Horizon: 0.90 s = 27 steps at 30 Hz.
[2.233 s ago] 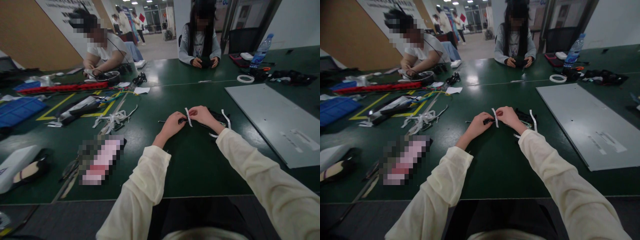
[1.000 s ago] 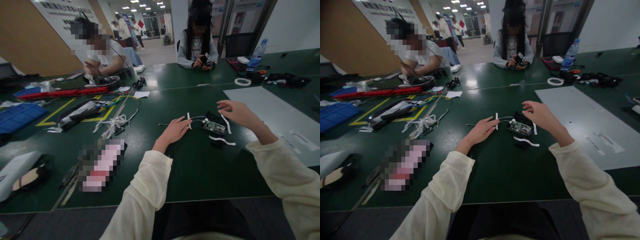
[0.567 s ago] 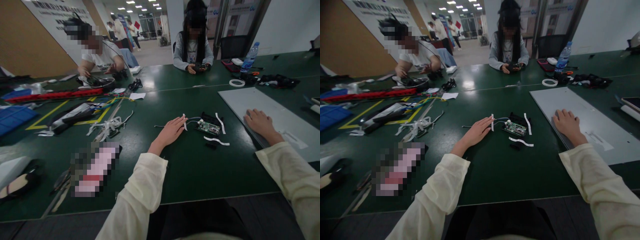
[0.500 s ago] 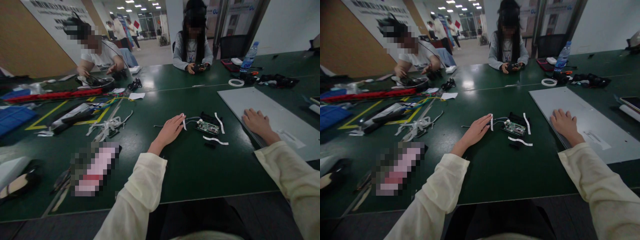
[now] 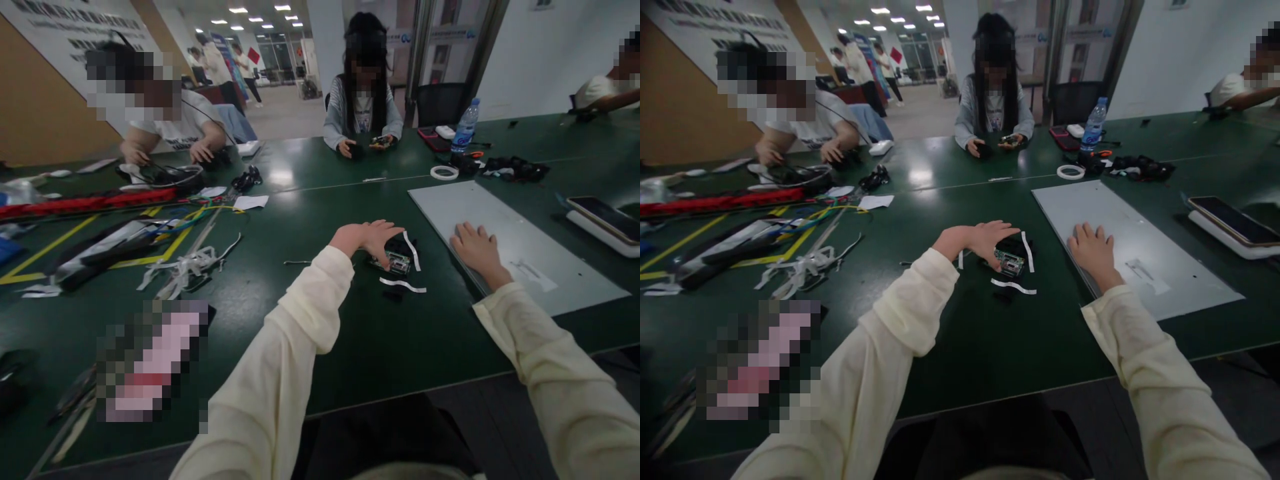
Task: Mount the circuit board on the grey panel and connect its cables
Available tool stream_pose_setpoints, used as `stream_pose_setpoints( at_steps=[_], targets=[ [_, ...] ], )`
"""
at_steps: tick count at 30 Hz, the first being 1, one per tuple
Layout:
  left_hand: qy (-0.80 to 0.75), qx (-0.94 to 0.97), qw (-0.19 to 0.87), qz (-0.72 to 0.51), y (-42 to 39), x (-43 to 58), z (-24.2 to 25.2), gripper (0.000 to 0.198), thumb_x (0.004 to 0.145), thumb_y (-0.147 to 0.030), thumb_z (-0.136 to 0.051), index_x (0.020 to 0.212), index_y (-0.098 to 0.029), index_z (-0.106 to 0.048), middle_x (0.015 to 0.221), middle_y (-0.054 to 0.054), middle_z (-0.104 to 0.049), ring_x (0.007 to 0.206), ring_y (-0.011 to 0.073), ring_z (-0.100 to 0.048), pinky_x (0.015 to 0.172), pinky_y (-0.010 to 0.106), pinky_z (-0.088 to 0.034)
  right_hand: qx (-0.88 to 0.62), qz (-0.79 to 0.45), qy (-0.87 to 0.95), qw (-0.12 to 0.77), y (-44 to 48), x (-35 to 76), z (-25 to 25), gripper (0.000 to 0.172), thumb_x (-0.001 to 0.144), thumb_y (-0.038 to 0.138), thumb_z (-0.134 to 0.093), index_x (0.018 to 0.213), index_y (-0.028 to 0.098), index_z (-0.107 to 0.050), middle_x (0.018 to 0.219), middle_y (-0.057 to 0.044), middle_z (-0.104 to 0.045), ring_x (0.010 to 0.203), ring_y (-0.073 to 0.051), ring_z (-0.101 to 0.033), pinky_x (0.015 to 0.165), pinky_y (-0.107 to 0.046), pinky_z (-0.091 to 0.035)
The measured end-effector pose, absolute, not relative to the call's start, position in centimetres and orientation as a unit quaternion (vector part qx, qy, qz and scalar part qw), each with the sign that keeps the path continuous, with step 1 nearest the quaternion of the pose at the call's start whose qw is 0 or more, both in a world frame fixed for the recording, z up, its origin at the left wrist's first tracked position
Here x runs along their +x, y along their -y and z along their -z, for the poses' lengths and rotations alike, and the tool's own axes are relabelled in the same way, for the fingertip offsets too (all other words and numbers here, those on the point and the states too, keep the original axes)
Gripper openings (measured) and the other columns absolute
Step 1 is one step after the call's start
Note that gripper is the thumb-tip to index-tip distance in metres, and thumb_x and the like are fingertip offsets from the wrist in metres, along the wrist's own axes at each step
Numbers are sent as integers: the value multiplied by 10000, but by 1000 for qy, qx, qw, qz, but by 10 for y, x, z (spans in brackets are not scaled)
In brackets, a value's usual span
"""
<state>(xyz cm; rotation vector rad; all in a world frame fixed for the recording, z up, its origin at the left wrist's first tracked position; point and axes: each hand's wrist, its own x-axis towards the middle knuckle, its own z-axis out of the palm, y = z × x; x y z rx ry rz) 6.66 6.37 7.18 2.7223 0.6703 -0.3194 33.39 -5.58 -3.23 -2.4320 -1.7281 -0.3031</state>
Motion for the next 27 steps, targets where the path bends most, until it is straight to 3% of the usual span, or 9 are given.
stream_pose_setpoints(
  at_steps=[2, 4, 10, 17, 23, 27],
  targets=[
    [-239, 946, 160, 152, -70, 69, -62, 1055, 392, -411, -858, 1348, -283, -430, 1472, 99, -379, 1376, 403, -252, 1076, 605, -274, -811, 91, 574, 71, 55, 334, 31, 540, 934, 421, -210, 1372, 201, -435, 1455, -116, -379, 1255, -358, -353, 965, -589, -324],
    [-243, 946, 157, 144, -72, 66, -52, 1034, 399, -420, -851, 1339, -291, -439, 1484, 99, -360, 1386, 411, -218, 1065, 634, -258, -812, 84, 573, 72, 54, 334, 30, 547, 932, 438, -213, 1373, 202, -435, 1463, -104, -375, 1258, -367, -347, 969, -592, -317],
    [-269, 941, 167, 120, -70, 53, -44, 1092, 519, -585, -769, 1445, -333, -249, 1553, 83, -193, 1398, 441, -136, 1054, 687, -178, -814, 85, 570, 74, 53, 332, 30, 553, 933, 433, -223, 1385, 180, -419, 1471, -114, -364, 1282, -369, -323, 981, -589, -302],
    [-244, 953, 173, 56, -62, 43, -46, 987, 674, -682, -608, 1469, -259, -204, 1551, 104, -183, 1406, 352, -180, 1117, 525, -188, -812, 89, 570, 86, 53, 329, 31, 570, 938, 448, -197, 1399, 183, -402, 1478, -85, -357, 1298, -365, -303, 1003, -580, -291],
    [-266, 934, 238, -19, -53, 41, -49, 983, 679, -660, -619, 1464, -237, -205, 1477, 114, -313, 1311, 310, -360, 1066, 434, -308, -811, 94, 570, 92, 54, 328, 31, 577, 940, 453, -190, 1402, 175, -396, 1475, -94, -362, 1296, -366, -305, 1006, -583, -281],
    [-275, 917, 277, -77, -52, 40, -52, 938, 672, -592, -668, 1443, -242, -266, 1445, 111, -355, 1287, 310, -383, 1053, 443, -324, -813, 85, 569, 91, 52, 329, 32, 572, 941, 458, -191, 1391, 180, -410, 1474, -89, -363, 1296, -366, -306, 1003, -582, -283]
  ],
)
